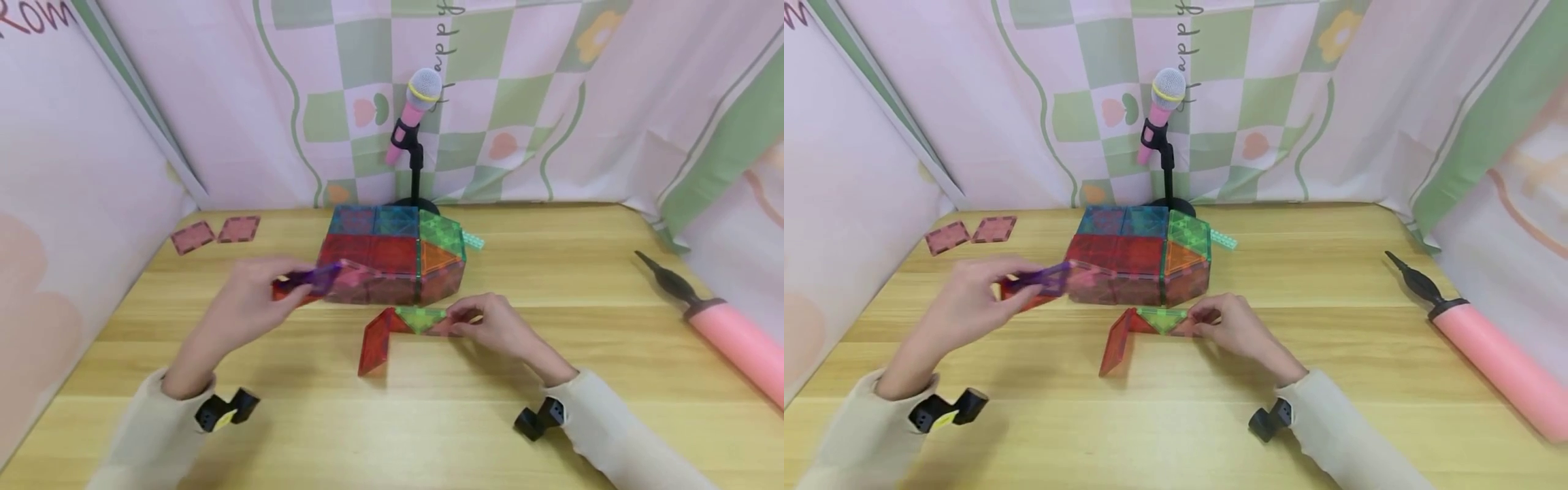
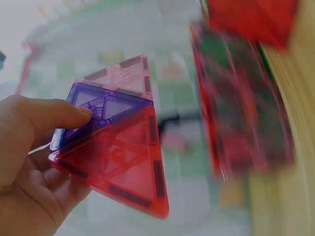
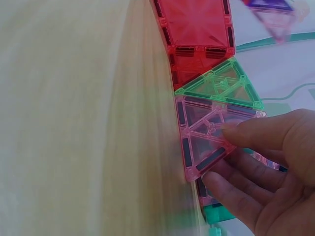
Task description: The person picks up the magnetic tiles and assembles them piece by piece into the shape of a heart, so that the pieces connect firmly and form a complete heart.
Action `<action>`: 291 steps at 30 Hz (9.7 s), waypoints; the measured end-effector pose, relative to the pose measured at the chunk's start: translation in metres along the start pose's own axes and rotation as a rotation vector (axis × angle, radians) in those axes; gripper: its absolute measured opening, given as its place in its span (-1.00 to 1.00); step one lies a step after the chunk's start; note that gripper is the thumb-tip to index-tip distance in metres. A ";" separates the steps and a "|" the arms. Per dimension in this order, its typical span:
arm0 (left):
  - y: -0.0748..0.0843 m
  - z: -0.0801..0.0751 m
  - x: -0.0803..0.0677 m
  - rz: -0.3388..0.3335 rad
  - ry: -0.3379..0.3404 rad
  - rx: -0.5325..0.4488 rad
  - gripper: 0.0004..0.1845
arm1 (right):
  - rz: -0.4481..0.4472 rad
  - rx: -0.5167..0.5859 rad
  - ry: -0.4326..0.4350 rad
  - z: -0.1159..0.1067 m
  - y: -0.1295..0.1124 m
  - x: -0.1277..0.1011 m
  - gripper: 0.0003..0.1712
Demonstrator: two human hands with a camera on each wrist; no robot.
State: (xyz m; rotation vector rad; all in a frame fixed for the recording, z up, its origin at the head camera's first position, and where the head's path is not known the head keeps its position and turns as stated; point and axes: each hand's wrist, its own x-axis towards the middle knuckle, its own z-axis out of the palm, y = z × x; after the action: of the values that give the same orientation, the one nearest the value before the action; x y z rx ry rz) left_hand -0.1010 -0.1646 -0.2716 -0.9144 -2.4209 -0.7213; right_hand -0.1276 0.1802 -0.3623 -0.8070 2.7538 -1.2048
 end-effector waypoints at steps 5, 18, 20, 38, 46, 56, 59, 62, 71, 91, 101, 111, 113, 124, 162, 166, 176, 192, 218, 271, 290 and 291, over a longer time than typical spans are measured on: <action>0.040 0.029 0.021 0.127 -0.109 -0.154 -0.81 | 0.003 0.025 -0.013 0.000 0.003 0.000 -0.86; 0.094 0.097 0.039 0.219 -0.420 -0.182 -0.83 | 0.016 0.115 -0.041 -0.003 0.010 -0.002 -0.76; 0.092 0.104 0.034 0.209 -0.445 -0.134 -0.86 | 0.034 0.109 -0.039 -0.002 0.010 -0.001 -0.82; 0.076 0.127 0.004 0.195 -0.428 0.194 -0.92 | 0.018 0.072 -0.017 0.001 0.011 0.001 -0.83; 0.064 0.121 -0.009 0.102 -0.321 0.078 -0.87 | 0.047 0.073 -0.053 -0.001 0.010 0.000 -0.81; 0.029 0.101 -0.011 -0.211 -0.526 -0.217 -0.04 | 0.032 0.026 -0.064 -0.002 0.007 0.001 -0.82; 0.018 0.102 -0.012 -0.257 -0.589 -0.298 -0.01 | 0.004 -0.012 -0.045 -0.001 0.004 0.000 -0.80; 0.015 0.103 -0.016 -0.271 -0.597 -0.318 -0.01 | -0.030 -0.081 0.033 -0.002 -0.010 -0.004 -0.76; 0.041 0.102 -0.036 -0.410 -0.452 -0.231 -0.01 | -0.114 -0.122 -0.092 0.021 -0.082 -0.034 -0.58; 0.101 0.093 -0.060 -0.509 -0.418 -0.150 -0.28 | -0.076 -0.085 -0.247 0.024 -0.067 -0.033 -0.79; 0.062 0.107 -0.029 -0.307 -0.327 -0.260 -0.72 | -0.144 -0.126 -0.278 0.008 -0.053 -0.028 -0.77; 0.031 0.114 0.000 -0.091 -0.363 -0.203 -0.74 | -0.167 -0.142 -0.269 0.007 -0.054 -0.027 -0.75; 0.031 0.116 0.001 -0.077 -0.345 -0.177 -0.76 | -0.173 -0.150 -0.268 0.006 -0.054 -0.027 -0.75; 0.035 0.131 0.008 -0.298 -0.279 -0.266 -0.74 | -0.174 -0.156 -0.265 0.008 -0.053 -0.031 -0.75; 0.044 0.142 0.024 -0.474 -0.115 -0.320 -0.86 | -0.129 -0.175 -0.243 0.011 -0.053 -0.028 -0.77; 0.044 0.142 0.026 -0.466 -0.128 -0.295 -0.86 | -0.122 -0.175 -0.235 0.011 -0.053 -0.028 -0.77; 0.044 0.141 0.029 -0.485 -0.155 -0.307 -0.87 | -0.111 -0.177 -0.233 0.011 -0.053 -0.026 -0.77; 0.047 0.141 0.028 -0.458 -0.170 -0.284 -0.83 | -0.104 -0.176 -0.234 0.010 -0.052 -0.027 -0.77; 0.047 0.145 0.029 -0.385 -0.139 -0.070 -0.87 | -0.096 -0.212 -0.202 0.009 -0.053 -0.028 -0.75; 0.053 0.134 0.039 -0.507 -0.675 0.177 -0.84 | -0.184 -0.250 -0.234 0.016 -0.063 -0.019 -0.77; 0.038 0.118 0.029 -0.634 -0.739 0.084 -0.76 | -0.127 -0.341 -0.253 0.010 -0.064 -0.019 -0.72; 0.037 0.117 0.028 -0.625 -0.740 0.073 -0.73 | -0.127 -0.344 -0.253 0.010 -0.064 -0.019 -0.72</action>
State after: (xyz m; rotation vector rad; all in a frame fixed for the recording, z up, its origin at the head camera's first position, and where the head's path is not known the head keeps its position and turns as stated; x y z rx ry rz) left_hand -0.1203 -0.0565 -0.3331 -0.4081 -3.4377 -0.5348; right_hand -0.0804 0.1457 -0.3286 -1.0907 2.7620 -0.5920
